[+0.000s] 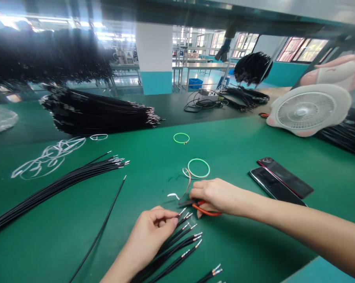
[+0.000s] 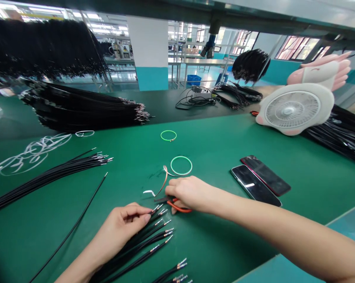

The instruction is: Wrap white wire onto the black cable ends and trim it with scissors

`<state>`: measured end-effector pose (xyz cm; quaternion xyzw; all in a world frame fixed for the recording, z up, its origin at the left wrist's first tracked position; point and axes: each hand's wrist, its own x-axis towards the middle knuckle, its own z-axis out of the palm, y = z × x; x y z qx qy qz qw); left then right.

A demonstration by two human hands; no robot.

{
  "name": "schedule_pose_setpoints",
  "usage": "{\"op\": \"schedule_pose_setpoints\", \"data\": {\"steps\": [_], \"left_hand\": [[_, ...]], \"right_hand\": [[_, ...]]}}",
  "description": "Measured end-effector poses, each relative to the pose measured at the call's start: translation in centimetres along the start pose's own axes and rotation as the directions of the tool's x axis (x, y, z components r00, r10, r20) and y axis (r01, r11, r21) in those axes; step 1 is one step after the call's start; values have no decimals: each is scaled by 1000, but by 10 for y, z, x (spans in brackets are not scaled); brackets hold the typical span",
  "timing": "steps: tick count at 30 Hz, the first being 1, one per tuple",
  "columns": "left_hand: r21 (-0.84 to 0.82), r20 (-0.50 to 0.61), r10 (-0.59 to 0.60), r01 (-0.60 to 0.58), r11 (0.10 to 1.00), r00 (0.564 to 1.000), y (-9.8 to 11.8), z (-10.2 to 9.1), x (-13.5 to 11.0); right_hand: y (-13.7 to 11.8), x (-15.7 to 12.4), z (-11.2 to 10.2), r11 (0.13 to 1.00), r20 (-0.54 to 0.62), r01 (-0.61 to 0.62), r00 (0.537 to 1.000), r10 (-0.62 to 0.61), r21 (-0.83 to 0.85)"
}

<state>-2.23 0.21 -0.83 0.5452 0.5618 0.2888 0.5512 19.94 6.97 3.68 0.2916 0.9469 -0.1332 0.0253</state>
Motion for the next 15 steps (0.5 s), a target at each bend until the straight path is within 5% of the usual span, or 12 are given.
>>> {"op": "schedule_pose_setpoints", "data": {"steps": [6, 15], "left_hand": [[69, -14, 6, -5, 998, 1000, 6, -5, -5], [62, -61, 62, -59, 996, 996, 7, -6, -8]], "right_hand": [[9, -3, -1, 997, -77, -70, 995, 68, -27], [-33, 7, 2, 983, -172, 36, 985, -5, 180]]}}
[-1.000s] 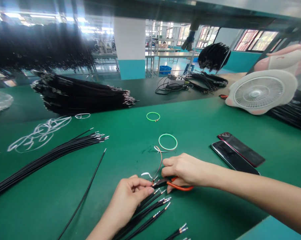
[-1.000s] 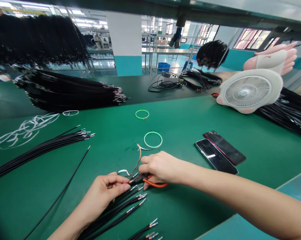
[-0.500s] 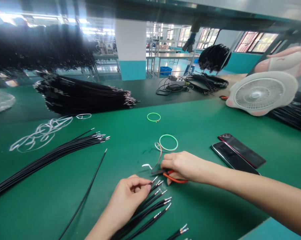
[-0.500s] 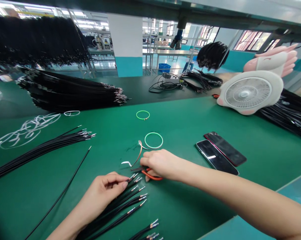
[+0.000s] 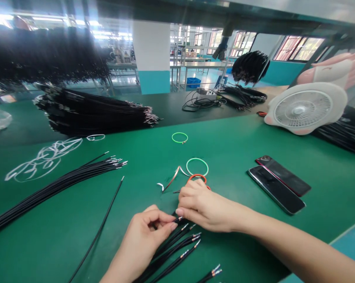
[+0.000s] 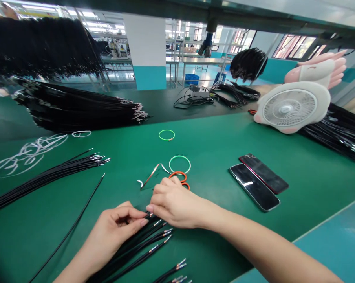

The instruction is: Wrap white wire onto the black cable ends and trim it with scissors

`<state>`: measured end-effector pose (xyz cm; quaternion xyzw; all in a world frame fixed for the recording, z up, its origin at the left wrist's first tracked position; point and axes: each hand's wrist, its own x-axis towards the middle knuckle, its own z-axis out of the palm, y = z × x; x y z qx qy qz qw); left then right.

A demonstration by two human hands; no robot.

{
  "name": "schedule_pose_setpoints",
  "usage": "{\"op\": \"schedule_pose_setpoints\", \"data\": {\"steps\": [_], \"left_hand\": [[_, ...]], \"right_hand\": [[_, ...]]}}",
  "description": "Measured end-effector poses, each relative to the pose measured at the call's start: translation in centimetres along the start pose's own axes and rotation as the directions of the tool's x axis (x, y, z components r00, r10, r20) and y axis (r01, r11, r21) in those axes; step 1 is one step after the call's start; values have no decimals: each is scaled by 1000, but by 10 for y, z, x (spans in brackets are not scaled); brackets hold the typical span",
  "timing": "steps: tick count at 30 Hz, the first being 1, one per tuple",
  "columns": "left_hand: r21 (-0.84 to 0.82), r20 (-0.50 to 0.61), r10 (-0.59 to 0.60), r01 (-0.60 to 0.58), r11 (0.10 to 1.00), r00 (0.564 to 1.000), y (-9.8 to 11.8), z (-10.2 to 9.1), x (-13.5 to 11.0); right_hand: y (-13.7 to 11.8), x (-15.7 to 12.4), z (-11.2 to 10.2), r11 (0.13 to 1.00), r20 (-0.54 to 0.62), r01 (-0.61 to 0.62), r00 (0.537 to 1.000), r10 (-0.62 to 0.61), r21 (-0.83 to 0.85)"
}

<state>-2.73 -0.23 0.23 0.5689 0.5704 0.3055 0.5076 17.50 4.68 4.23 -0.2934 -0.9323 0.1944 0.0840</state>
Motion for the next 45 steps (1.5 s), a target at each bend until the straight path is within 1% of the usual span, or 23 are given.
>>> {"op": "schedule_pose_setpoints", "data": {"steps": [2, 4, 7, 11, 14, 17, 19, 21, 22, 24, 25, 26, 27, 28, 30, 32, 34, 35, 37, 39, 41, 43, 45], "left_hand": [[5, -7, 4, -4, 1000, 1000, 1, 0, -1], [-14, -3, -39, 39, 999, 999, 2, 0, -1], [-65, 13, -129, 130, 989, 992, 2, -1, -1], [-58, 26, -155, 156, 986, 988, 0, 0, -1], [27, 66, -45, 43, 999, 997, 0, 3, -2], [176, 63, 154, -162, 971, 986, -2, 3, -1], [317, -40, 237, -213, 924, 971, -5, -5, 2], [476, -225, 279, -145, 867, 934, -11, -19, 6], [556, -352, 292, -52, 829, 889, -15, -28, 8], [657, -579, 284, 231, 718, 765, -22, -46, 10], [657, -653, 264, 358, 663, 710, -25, -53, 11], [648, -690, 246, 429, 629, 681, -27, -59, 11], [640, -707, 229, 466, 611, 669, -29, -62, 11], [637, -705, 217, 468, 613, 676, -30, -64, 11], [637, -672, 208, 411, 652, 711, -30, -63, 12], [621, -634, 197, 342, 705, 748, -27, -56, 12], [597, -581, 191, 255, 761, 791, -21, -44, 10], [583, -542, 199, 195, 789, 816, -18, -37, 8], [481, -450, 233, 14, 877, 862, -10, -20, 3], [295, -398, 249, -134, 946, 883, -3, -5, -4], [119, -449, 207, -171, 978, 869, 2, 7, -8], [-7, -484, 139, -163, 987, 864, 3, 12, -8], [-70, -464, 93, -141, 988, 881, 1, 12, -6]], "right_hand": [[-1, 2, 5, 1000, 45, 28, 999, -29, 11], [0, 3, 9, 998, 69, 66, 995, -66, -4], [5, 3, 14, 992, 57, 118, 992, -116, -40], [11, -1, 13, 986, 40, 164, 986, -164, -18], [17, -3, 5, 984, -30, 170, 985, -169, 44], [19, 1, -5, 995, -213, 95, 973, -87, 28], [18, 10, -7, 997, -287, 51, 956, -64, -52], [13, 21, -4, 985, -273, 43, 958, -88, -167], [11, 27, -2, 971, -239, 53, 965, -109, -231], [8, 40, 6, 929, -154, 83, 977, -146, -360], [7, 47, 10, 905, -112, 97, 981, -157, -414], [8, 52, 14, 887, -84, 100, 984, -154, -451], [9, 56, 18, 878, -68, 93, 988, -140, -469], [11, 59, 21, 878, -59, 81, 991, -123, -471], [15, 61, 23, 887, -62, 50, 994, -88, -458], [17, 57, 22, 940, -127, -12, 991, -34, -340], [16, 48, 21, 995, -224, -97, 971, 87, -35], [13, 42, 21, 976, -246, -137, 953, 176, 169], [6, 32, 23, 835, -200, -196, 919, 339, 513], [-3, 25, 26, 675, -117, -229, 897, 426, 702], [-11, 22, 31, 582, -95, -220, 882, 461, 783], [-18, 21, 36, 541, -118, -189, 868, 482, 819], [-22, 21, 39, 521, -135, -168, 859, 494, 837]]}}
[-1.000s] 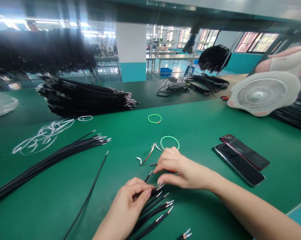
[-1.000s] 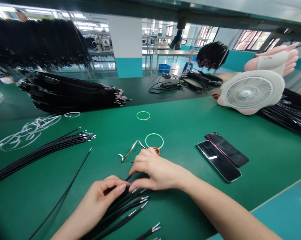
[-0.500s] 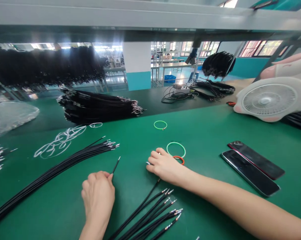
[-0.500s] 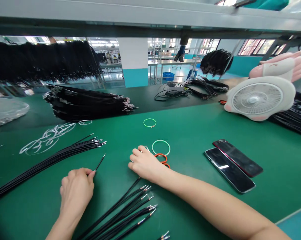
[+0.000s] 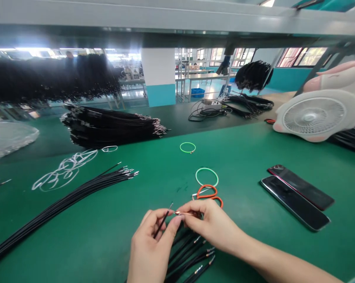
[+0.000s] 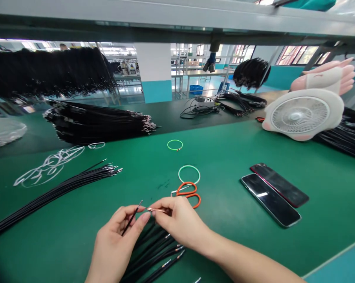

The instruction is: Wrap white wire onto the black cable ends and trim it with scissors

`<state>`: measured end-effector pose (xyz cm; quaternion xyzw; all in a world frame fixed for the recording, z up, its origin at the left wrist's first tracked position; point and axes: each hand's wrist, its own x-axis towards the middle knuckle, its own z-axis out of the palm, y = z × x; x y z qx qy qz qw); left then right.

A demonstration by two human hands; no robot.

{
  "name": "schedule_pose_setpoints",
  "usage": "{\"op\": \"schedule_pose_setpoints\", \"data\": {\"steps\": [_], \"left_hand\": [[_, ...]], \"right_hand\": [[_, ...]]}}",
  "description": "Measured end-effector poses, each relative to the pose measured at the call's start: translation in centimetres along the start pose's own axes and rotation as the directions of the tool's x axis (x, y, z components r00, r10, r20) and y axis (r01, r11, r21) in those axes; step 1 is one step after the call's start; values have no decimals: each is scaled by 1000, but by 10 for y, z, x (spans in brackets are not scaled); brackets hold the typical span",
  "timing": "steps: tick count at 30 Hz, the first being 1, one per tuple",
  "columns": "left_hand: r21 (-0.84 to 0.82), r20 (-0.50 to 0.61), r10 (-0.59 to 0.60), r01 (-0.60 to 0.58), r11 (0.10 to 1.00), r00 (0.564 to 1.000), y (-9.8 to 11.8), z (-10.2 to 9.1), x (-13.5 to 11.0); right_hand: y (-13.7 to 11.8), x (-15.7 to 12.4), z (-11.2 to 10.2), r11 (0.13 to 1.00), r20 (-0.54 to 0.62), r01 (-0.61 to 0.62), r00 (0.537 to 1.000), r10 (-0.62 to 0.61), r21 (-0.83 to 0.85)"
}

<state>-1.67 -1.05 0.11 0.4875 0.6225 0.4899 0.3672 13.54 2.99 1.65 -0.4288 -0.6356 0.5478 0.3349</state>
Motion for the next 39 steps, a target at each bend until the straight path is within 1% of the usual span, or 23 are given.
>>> {"op": "schedule_pose_setpoints", "data": {"steps": [4, 6, 7, 9, 11, 12, 14, 17, 20, 22, 24, 25, 27, 29, 30, 31, 32, 33, 34, 36, 38, 39], "left_hand": [[33, 38, -11, 10, 999, 999, -6, -5, 7], [62, 43, -7, 5, 998, 999, -7, -7, 8], [70, 54, -8, 4, 998, 999, -7, -8, 7], [65, 58, 8, -12, 998, 998, -5, -8, 4], [53, 34, 39, -40, 998, 999, -1, -6, 1], [50, 15, 54, -54, 997, 998, 1, -5, -1], [43, -25, 73, -72, 996, 997, 4, -3, -5], [34, -48, 80, -78, 996, 996, 4, -1, -6], [41, -36, 79, -78, 996, 996, 0, 0, -5], [69, -35, 84, -82, 994, 996, -3, -2, -3], [136, -28, 118, -113, 984, 993, -7, -5, -1], [176, -17, 144, -139, 975, 989, -9, -7, 1], [232, 30, 204, -205, 951, 978, -13, -10, 2], [233, 79, 255, -266, 935, 964, -18, -13, 4], [223, 96, 269, -284, 932, 958, -19, -13, 4], [211, 108, 272, -290, 934, 956, -21, -14, 4], [203, 111, 263, -281, 938, 958, -21, -13, 4], [199, 108, 238, -255, 946, 965, -22, -13, 4], [197, 95, 202, -217, 956, 975, -22, -12, 4], [173, 47, 124, -130, 976, 991, -21, -10, 3], [107, 18, 61, -63, 992, 998, -21, -8, 2], [63, 19, 38, -39, 997, 999, -21, -8, 2]], "right_hand": [[-1, -3, 5, 1000, -25, 17, 1000, -17, 1], [-2, -5, 5, 1000, -18, 24, 1000, -24, 15], [-2, -5, 5, 999, 9, 14, 1000, -14, 44], [-2, -5, 4, 988, 104, -26, 995, 10, 149], [1, -3, 3, 961, 196, -68, 981, 15, 268], [3, -2, 3, 947, 222, -83, 975, 13, 310], [7, 0, 3, 932, 227, -99, 974, 18, 347], [12, 2, 4, 936, 220, -130, 974, 58, 327], [13, 2, 5, 948, 165, -132, 982, 87, 289], [12, 1, 6, 956, 76, -106, 993, 88, 272], [11, -1, 6, 969, -29, -44, 998, 52, 243], [11, -3, 6, 978, -75, 12, 997, 4, 210], [11, -6, 7, 980, -140, 178, 976, -165, 93], [12, -9, 8, 931, -126, 362, 922, -366, -55], [12, -9, 9, 893, -95, 433, 891, -445, -118], [13, -9, 10, 863, -61, 478, 868, -493, -165], [14, -8, 10, 846, -39, 496, 858, -512, -195], [14, -7, 11, 845, -40, 492, 859, -510, -210], [13, -7, 11, 855, -71, 471, 866, -495, -215], [12, -7, 13, 892, -181, 405, 880, -440, -198], [10, -11, 15, 914, -272, 368, 873, -403, -172], [10, -13, 17, 912, -278, 377, 869, -409, -162]]}}
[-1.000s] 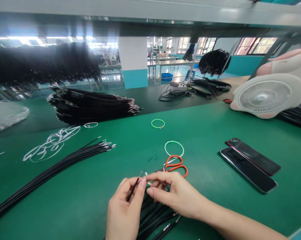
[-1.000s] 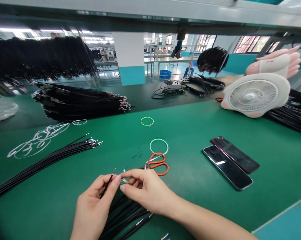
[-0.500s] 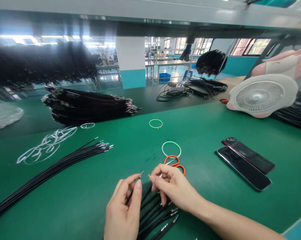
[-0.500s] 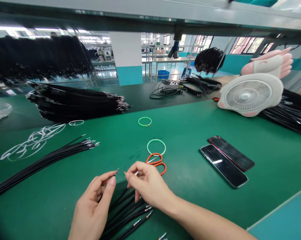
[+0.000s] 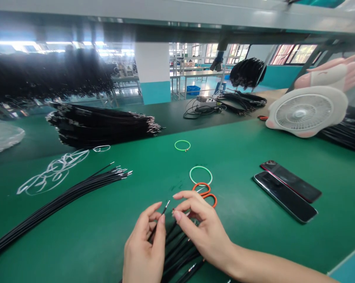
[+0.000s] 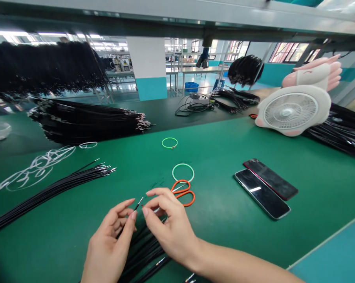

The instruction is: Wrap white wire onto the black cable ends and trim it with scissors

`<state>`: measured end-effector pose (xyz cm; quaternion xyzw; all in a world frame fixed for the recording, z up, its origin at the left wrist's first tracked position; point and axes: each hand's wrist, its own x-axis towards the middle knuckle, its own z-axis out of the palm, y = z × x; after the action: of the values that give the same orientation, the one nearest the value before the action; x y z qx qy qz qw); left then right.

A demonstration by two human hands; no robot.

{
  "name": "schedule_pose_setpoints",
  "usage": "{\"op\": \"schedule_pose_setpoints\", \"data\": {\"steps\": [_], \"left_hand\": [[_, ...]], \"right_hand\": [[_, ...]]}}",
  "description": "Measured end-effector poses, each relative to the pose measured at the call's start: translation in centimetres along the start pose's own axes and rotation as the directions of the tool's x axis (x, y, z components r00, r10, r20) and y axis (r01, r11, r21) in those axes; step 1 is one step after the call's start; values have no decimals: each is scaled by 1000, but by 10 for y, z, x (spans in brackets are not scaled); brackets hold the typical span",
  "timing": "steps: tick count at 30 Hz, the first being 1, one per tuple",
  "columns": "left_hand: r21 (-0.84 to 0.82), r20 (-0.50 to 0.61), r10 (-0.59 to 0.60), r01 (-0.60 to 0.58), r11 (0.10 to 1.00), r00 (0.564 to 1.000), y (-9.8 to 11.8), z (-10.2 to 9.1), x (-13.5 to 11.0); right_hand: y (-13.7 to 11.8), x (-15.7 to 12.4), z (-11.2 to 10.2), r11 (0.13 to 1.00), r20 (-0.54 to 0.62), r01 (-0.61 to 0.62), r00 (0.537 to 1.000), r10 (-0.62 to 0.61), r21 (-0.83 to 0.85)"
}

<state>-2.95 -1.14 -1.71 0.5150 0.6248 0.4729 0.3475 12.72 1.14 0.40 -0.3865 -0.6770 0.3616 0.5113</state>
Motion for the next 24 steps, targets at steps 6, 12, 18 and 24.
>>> {"op": "schedule_pose_setpoints", "data": {"steps": [6, 12, 18, 24], "left_hand": [[-177, 72, -76, 87, 980, 995, -1, -1, 1], [-70, -7, -34, 33, 997, 999, -2, 2, -1], [164, -36, 200, -191, 968, 979, -2, 0, -6], [236, -25, 356, -340, 910, 934, 8, 3, -11]], "right_hand": [[1, -7, 4, 995, 209, 57, 975, -72, 77], [2, 0, 7, 926, 43, -289, 957, 287, 244], [0, 0, 11, 813, 121, -418, 906, 406, 405], [-4, 4, 10, 775, 150, -475, 877, 457, 416]]}}
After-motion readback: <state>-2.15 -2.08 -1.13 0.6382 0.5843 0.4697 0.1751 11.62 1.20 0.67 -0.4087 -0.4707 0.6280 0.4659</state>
